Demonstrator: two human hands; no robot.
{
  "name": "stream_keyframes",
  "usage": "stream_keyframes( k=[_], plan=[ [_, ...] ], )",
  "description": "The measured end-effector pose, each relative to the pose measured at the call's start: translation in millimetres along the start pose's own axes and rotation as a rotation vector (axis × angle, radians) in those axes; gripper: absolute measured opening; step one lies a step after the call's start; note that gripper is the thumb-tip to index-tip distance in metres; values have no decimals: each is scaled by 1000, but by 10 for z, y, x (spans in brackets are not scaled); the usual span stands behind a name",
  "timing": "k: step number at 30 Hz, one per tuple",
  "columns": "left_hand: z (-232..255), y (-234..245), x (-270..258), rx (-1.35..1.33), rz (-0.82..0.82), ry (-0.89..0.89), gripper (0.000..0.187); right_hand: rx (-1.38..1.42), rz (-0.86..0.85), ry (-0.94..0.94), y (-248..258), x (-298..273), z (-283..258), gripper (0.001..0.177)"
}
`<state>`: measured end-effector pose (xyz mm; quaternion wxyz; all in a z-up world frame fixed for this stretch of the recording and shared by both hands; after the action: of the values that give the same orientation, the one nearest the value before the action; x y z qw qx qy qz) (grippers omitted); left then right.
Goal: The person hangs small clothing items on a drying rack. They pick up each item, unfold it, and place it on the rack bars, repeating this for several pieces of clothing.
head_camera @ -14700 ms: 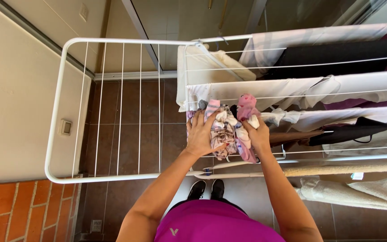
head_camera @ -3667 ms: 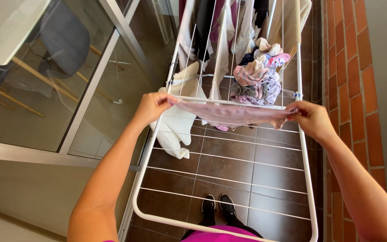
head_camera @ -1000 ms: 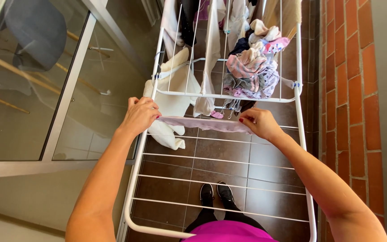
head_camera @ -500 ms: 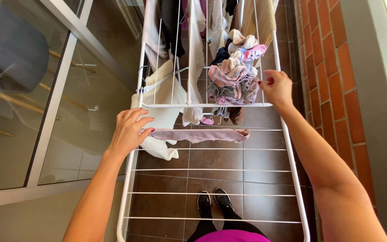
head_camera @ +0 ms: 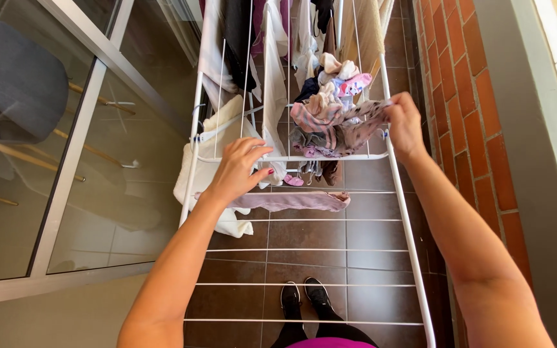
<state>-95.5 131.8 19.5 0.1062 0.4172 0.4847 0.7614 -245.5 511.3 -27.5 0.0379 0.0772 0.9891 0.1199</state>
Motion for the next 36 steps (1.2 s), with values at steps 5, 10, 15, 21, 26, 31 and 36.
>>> stream_keyframes(
  k=[5,10,15,21,26,31,36],
  plan=[
    [311,-62,530,-83,35,-62,45,440,-176,42,246,-281,-858,12],
    [587,152,978,-323,60,-48,41,620,-339,142,458,-815,-1991,13],
    [872,515,1254,-481,168,-6,42,494,-353,291,557,-1118,-2547,6],
    [1249,909,1615,-602,295,-23,64,310,-446,501,437,-1719,-3241,7],
    [1482,936,1802,-755,214,56,82,275,-524,502,318,-2124,-3560,8],
    [1812,898,1372,-1255,-150,-57,21,353,-494,452,564,-2187,-3442,13],
    [1665,1188,530,-1352,-225,-38,29,342,-347,310,900,-2296,-3036,15]
  ],
)
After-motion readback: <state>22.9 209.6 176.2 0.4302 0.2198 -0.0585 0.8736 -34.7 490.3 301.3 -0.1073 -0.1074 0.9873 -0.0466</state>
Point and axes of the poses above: each hand's wrist, its own x-axis towards the middle knuckle, its own y-axis out of the back of the hand, z = x × y, the point moved 9 cm from there along x, towards the middle knuckle, and after that the axes turned 13 degrees about -y, right-handed, at the moved point
